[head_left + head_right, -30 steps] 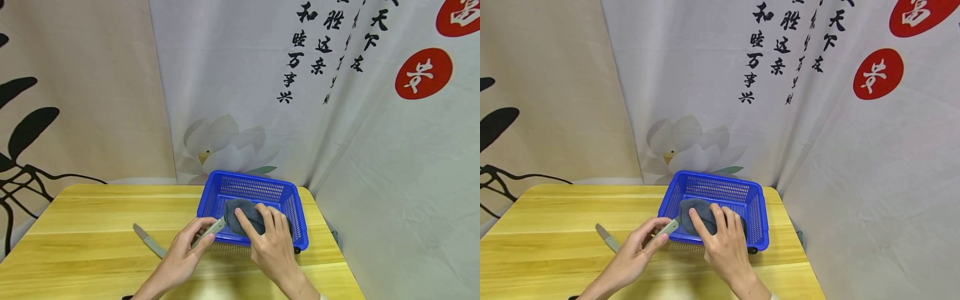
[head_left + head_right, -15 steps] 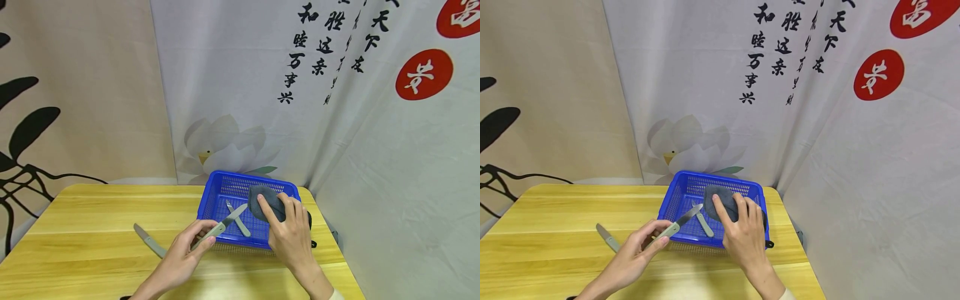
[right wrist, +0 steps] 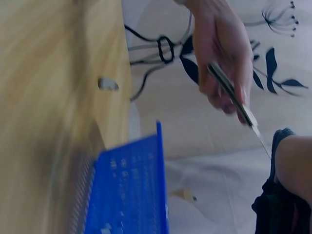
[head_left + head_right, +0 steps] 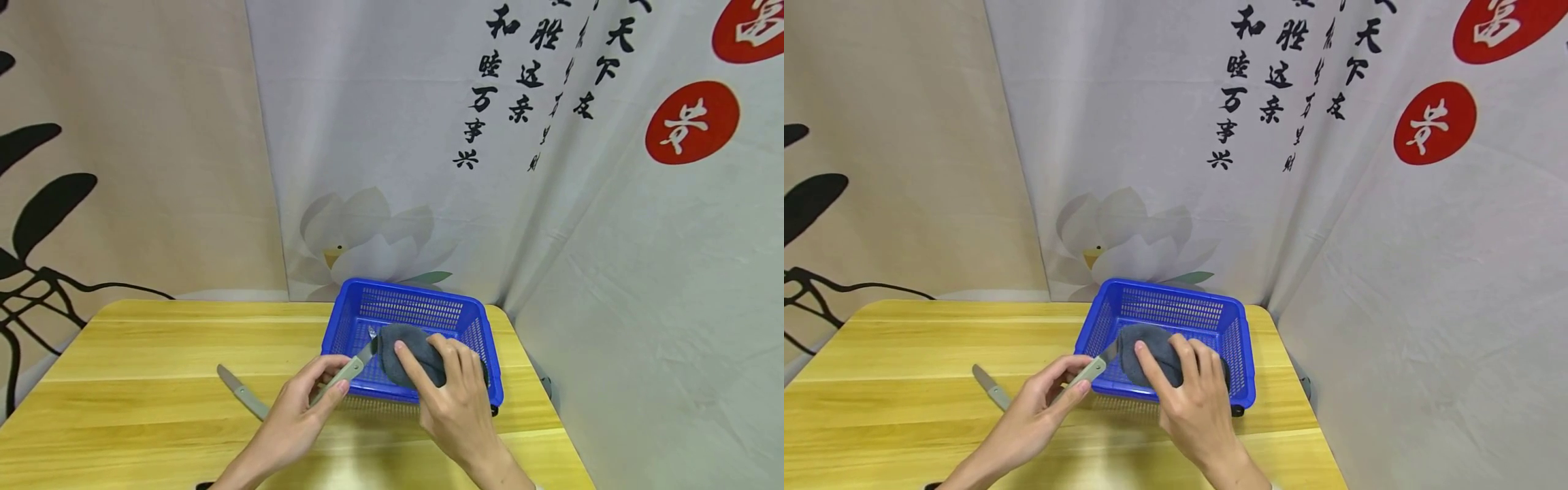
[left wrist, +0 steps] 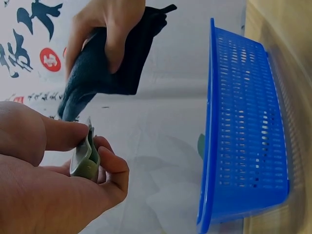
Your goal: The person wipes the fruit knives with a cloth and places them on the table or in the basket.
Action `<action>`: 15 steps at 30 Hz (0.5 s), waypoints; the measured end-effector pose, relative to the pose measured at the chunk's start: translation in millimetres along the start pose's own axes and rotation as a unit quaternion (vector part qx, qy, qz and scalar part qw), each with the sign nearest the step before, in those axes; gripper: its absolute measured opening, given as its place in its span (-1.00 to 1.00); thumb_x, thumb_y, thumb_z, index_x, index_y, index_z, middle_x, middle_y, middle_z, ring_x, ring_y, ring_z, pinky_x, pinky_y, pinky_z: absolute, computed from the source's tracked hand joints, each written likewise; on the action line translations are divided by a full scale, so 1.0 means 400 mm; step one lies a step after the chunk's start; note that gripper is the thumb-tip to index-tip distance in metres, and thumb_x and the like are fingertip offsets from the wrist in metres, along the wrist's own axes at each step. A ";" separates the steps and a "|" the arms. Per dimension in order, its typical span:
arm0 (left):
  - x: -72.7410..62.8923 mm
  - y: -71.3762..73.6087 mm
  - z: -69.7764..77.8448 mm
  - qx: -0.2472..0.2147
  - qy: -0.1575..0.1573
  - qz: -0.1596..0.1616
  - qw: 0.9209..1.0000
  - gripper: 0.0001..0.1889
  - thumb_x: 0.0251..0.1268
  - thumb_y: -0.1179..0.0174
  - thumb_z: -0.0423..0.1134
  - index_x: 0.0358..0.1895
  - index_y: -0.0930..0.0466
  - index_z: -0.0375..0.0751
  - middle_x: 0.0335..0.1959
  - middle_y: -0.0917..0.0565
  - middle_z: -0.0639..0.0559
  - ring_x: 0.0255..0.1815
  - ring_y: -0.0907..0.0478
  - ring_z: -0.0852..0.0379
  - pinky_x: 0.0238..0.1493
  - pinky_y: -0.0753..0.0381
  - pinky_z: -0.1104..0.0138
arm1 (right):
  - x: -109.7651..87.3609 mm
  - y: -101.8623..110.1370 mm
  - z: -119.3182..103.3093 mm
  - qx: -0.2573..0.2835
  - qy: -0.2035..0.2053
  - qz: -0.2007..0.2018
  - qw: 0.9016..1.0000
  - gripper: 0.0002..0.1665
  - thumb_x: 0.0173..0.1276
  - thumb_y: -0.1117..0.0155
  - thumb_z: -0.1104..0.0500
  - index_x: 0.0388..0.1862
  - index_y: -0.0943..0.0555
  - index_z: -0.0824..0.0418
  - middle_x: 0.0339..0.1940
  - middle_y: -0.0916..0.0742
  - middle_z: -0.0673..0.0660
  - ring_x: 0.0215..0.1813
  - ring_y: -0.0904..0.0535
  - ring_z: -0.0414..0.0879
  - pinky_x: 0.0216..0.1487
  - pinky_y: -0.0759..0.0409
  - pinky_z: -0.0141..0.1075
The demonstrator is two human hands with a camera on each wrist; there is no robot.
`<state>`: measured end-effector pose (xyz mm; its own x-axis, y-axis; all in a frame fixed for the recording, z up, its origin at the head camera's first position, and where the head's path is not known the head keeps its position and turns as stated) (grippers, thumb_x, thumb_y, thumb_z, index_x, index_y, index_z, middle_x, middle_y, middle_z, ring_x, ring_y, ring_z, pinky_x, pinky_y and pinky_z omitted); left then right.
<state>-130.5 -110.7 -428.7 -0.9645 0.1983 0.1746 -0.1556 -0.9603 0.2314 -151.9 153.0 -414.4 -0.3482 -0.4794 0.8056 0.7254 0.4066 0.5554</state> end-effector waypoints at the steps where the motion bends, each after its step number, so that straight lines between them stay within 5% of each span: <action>1: 0.001 0.000 0.001 -0.002 0.000 0.002 1.000 -0.73 0.74 -0.26 -0.27 0.34 -0.70 -0.05 -0.08 -0.70 0.03 -0.07 -0.63 0.22 0.00 -0.70 0.39 | -0.001 -0.002 -0.012 -0.001 0.007 -0.005 1.000 -0.32 0.60 0.04 0.28 0.56 -0.69 -0.07 0.21 -0.70 0.35 0.16 -0.58 0.24 0.11 -0.67 0.11; 7: 0.003 0.006 0.005 -0.004 0.004 0.005 1.000 -0.69 0.76 -0.24 -0.25 0.40 -0.67 -0.14 -0.01 -0.72 0.02 0.00 -0.63 0.23 0.06 -0.70 0.40 | -0.001 -0.014 -0.063 0.012 0.039 -0.023 0.999 -0.34 0.67 0.07 0.26 0.59 -0.66 -0.10 0.22 -0.70 0.30 0.14 -0.58 0.17 0.10 -0.67 0.05; 15: 0.001 0.007 0.004 -0.002 -0.005 -0.013 1.000 -0.71 0.77 -0.18 -0.34 0.37 -0.67 -0.10 0.00 -0.74 -0.01 0.00 -0.66 0.11 0.02 -0.70 0.38 | 0.000 -0.019 -0.085 0.011 0.049 -0.045 0.998 -0.14 0.38 -0.04 0.32 0.64 -0.61 -0.13 0.24 -0.69 0.27 0.14 -0.55 0.15 0.08 -0.63 0.02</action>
<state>-130.9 -112.9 -426.4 -0.9578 0.2260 0.1776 -0.1825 -0.9555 0.2318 -137.0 123.5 -425.7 -0.3505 -0.5873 0.7295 0.6810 0.3750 0.6290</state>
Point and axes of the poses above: each hand's wrist, its own x-axis towards the middle knuckle, its own y-axis out of the back of the hand, z = x × y, the point moved 1 cm from there along x, towards the middle knuckle
